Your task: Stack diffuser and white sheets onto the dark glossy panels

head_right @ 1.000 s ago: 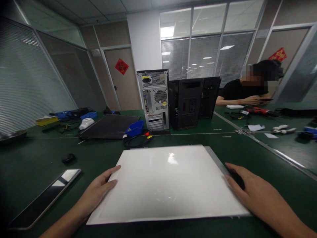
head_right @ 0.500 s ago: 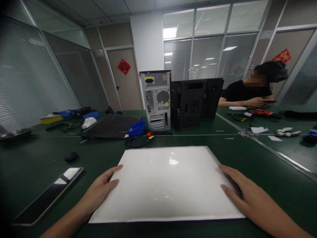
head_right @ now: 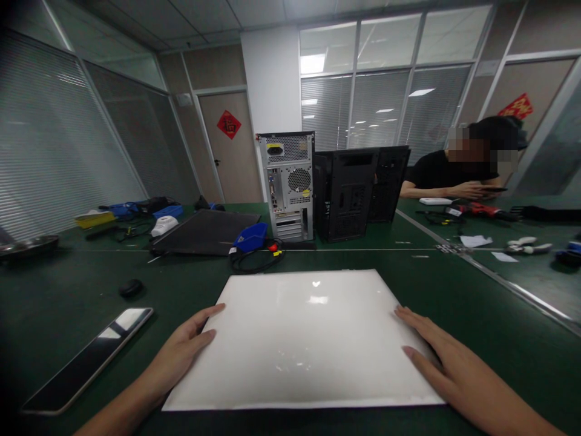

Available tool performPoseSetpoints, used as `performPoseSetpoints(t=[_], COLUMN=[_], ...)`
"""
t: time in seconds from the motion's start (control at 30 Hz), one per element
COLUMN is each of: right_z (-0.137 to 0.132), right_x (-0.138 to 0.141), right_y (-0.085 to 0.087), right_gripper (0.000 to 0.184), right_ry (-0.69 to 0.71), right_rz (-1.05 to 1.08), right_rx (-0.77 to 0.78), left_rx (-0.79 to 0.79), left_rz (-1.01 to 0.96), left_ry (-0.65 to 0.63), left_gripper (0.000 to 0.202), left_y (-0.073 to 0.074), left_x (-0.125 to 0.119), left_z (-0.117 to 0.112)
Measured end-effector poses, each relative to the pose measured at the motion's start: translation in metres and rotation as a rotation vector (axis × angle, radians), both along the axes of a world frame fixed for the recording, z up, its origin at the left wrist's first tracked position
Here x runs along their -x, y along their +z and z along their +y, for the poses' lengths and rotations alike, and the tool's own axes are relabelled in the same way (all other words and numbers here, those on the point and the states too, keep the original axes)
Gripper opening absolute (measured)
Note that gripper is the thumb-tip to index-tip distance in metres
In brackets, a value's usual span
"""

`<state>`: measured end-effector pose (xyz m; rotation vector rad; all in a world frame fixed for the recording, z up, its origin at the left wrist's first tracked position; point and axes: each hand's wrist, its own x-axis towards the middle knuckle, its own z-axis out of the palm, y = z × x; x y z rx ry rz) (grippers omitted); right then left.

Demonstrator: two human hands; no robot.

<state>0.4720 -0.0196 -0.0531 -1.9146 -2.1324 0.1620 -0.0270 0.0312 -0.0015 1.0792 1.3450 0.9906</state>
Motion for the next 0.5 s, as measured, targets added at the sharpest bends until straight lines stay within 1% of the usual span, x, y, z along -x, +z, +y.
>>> performPoseSetpoints(t=[0.1, 0.17, 0.3, 0.5], right_z=[0.0005, 0.0, -0.0017, -0.0024], right_x=[-0.0025, -0.0028, -0.0009, -0.0002], right_y=[-0.0041, -0.0045, -0.0008, 0.0029], right_gripper=[0.071, 0.069, 0.068, 0.064], right_ry=[0.022, 0.037, 0.07, 0.116], right_rz=[0.007, 0.006, 0.005, -0.043], right_rx=[0.004, 0.012, 0.013, -0.036], left_rx=[-0.025, -0.027, -0.022, 0.002], left_rz=[-0.023, -0.03, -0.018, -0.032], left_ry=[-0.012, -0.011, 0.009, 0.048], left_gripper=[0.064, 0.063, 0.061, 0.058], left_y=[-0.0052, -0.0063, -0.0033, -0.0003], left_x=[0.003, 0.0039, 0.0028, 0.0009], left_z=[0.0017, 0.002, 0.0013, 0.0001])
